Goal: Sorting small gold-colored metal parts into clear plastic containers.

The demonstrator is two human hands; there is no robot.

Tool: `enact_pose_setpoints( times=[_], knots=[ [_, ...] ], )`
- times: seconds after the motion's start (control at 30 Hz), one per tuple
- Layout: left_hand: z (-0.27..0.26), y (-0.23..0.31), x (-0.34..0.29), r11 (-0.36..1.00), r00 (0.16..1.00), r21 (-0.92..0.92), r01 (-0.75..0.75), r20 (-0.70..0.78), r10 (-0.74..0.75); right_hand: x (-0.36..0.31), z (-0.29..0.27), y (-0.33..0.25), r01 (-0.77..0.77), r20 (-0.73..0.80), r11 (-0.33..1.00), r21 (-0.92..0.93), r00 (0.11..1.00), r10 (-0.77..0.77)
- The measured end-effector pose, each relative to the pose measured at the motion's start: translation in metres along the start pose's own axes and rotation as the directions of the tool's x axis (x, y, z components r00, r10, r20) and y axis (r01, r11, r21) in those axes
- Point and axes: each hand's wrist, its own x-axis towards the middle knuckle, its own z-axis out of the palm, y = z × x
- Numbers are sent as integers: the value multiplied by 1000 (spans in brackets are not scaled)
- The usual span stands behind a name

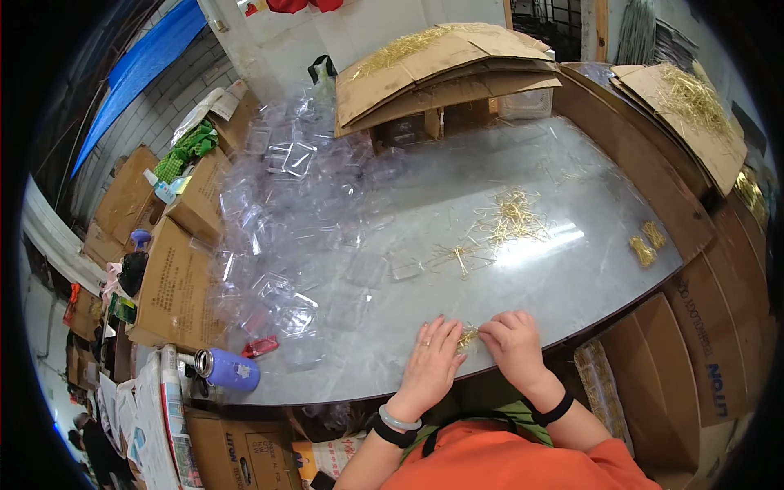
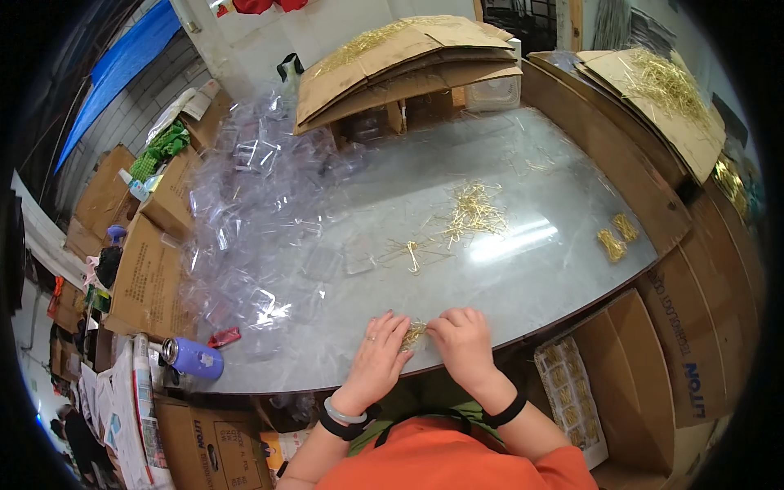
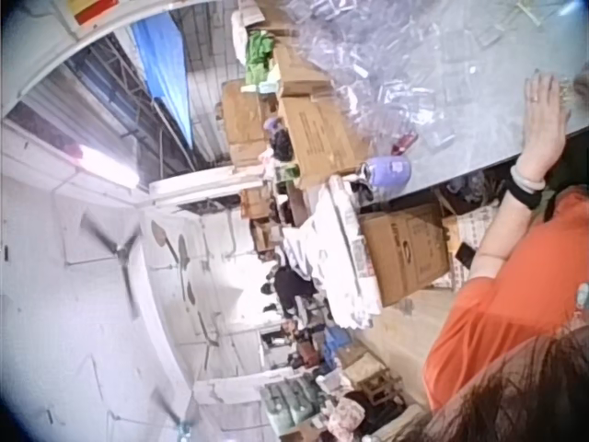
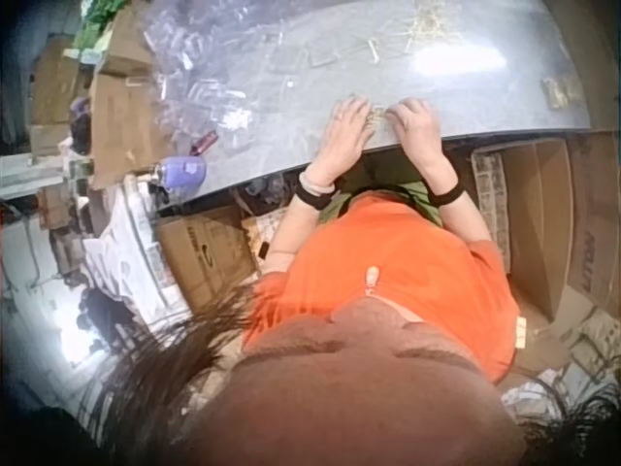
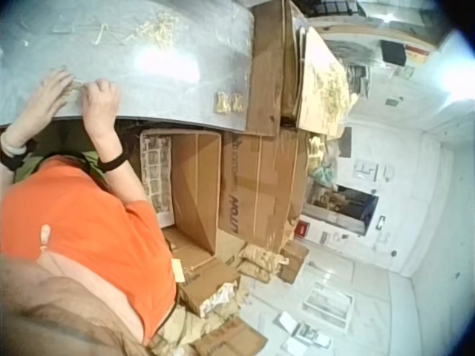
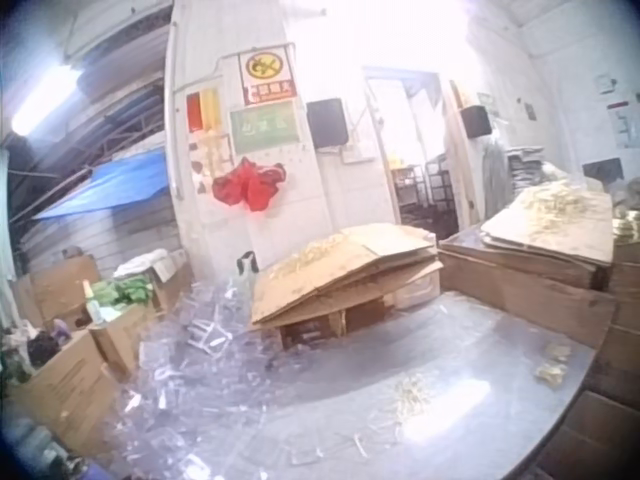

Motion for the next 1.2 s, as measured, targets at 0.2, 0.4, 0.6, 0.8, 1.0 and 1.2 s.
enact_pose_setpoints(
  times=[0.2, 0.4, 0.6, 0.8, 1.0, 1.2],
  knots=[
    [9, -4, -4, 999, 997, -43, 25, -78, -29, -6, 23, -20, -112, -15, 952, 286, 993, 121],
    [9, -8, -7, 995, 996, -88, 42, -76, -49, -7, 34, -32, -121, 122, 869, 480, 990, 70],
    [11, -6, -9, 977, 992, -199, 77, -84, -96, 15, 10, -19, 105, 221, 957, 270, 961, -168],
    [10, -18, -14, 933, 991, -349, 83, -67, -113, 15, 26, -10, 181, 286, 942, 283, 921, -263],
    [-21, -11, -27, 958, 976, -242, 151, -118, -184, 11, 26, -10, 212, 173, 969, 123, 957, -231],
    [-27, -1, -46, 950, 905, 27, 312, -314, -288, 14, 19, -20, 185, 159, 973, 139, 965, -206]
  ],
)
